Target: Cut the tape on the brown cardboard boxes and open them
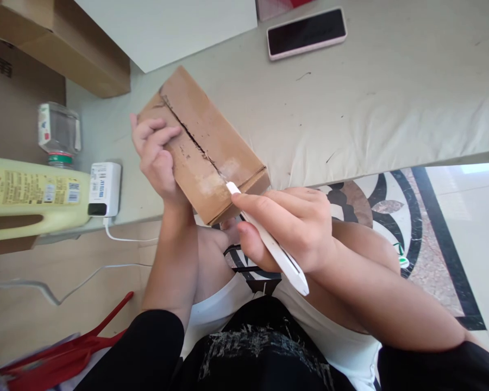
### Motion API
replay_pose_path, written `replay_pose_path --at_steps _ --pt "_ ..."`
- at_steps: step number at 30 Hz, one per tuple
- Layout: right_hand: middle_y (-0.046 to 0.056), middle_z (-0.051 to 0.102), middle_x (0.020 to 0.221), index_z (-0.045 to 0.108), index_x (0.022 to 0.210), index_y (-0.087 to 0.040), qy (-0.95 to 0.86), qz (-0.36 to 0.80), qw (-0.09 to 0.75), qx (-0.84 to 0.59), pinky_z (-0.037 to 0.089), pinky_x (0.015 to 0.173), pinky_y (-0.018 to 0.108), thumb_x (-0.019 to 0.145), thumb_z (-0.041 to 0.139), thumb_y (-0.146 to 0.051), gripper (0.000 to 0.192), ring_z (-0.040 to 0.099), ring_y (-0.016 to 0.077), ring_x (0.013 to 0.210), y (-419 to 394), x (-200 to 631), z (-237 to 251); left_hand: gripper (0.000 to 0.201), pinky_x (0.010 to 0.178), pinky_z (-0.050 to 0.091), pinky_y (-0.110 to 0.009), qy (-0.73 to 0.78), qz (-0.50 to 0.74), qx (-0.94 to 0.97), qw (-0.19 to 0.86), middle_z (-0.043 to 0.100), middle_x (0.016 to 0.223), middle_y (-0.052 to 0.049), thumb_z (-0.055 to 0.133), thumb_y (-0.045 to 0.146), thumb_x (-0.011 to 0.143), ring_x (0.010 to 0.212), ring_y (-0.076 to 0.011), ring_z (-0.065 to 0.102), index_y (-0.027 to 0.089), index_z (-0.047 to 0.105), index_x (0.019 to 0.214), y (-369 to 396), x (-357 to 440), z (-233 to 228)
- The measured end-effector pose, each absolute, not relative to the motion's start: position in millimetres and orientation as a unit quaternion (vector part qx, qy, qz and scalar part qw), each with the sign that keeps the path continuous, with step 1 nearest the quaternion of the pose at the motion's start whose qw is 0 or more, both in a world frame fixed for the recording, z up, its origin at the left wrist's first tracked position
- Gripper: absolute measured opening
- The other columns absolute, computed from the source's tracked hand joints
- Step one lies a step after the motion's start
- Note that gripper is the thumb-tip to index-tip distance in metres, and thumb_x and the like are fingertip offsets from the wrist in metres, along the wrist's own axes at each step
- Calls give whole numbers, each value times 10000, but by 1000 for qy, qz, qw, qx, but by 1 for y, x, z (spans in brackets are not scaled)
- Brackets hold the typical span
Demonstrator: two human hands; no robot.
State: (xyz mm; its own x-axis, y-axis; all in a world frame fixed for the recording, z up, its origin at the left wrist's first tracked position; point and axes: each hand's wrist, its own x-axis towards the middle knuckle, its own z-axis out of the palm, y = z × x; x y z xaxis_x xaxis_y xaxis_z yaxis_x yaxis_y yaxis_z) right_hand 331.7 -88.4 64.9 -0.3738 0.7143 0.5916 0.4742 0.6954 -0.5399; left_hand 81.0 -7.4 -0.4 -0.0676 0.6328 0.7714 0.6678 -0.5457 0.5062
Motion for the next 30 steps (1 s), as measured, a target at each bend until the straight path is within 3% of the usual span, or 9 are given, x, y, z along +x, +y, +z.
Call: replay_pose_path --at_steps 4,10,15,21,25,29,30 --pt "-1 728 669 692 1050 -234 -811 139 440 -360 455 441 261 942 562 -280 174 607 120 478 -85 326 61 506 1320 152 -613 -500 -541 -676 9 624 1101 -46 317 594 967 1142 -237 633 278 711 993 -7 79 -1" --pt "14 729 669 696 1033 -220 -788 164 463 -371 483 469 249 947 571 -309 176 639 125 507 -85 331 60 672 1301 70 -668 -550 -506 -658 -88 591 1299 -54 235 789 881 1455 -323 424 267 640 1004 -6 73 -6" --pt "7 740 677 707 986 -235 -783 173 463 -378 504 453 257 932 573 -274 150 642 130 500 -86 331 62 630 1298 144 -671 -536 -528 -657 -46 629 1182 -74 270 731 915 1348 -307 537 251 672 990 -6 76 -6" --pt "14 744 660 729 951 -164 -765 207 475 -382 505 435 213 924 563 -233 182 647 100 487 -82 325 61 651 1264 196 -711 -554 -514 -654 -30 646 1181 -84 222 728 910 1420 -341 481 263 671 985 -6 76 -5" --pt "0 709 585 747 851 -212 -709 258 537 -376 433 359 213 948 528 -266 246 633 105 447 -80 341 56 608 1282 196 -663 -540 -522 -660 -25 645 1152 -76 253 698 925 1353 -316 541 274 684 990 -6 77 -5" --pt "-3 687 589 729 851 -243 -615 218 610 -448 424 366 220 946 617 -353 183 651 126 470 -51 361 32 595 1304 183 -625 -515 -543 -663 -13 631 1137 -66 274 668 950 1259 -279 591 256 700 1001 -7 79 -3" --pt "9 699 632 714 899 -239 -583 209 632 -465 415 367 219 1004 502 -402 287 649 122 473 -41 363 25 579 1305 181 -622 -507 -550 -664 -10 627 1129 -67 289 646 956 1235 -273 600 246 705 995 -7 80 -3"
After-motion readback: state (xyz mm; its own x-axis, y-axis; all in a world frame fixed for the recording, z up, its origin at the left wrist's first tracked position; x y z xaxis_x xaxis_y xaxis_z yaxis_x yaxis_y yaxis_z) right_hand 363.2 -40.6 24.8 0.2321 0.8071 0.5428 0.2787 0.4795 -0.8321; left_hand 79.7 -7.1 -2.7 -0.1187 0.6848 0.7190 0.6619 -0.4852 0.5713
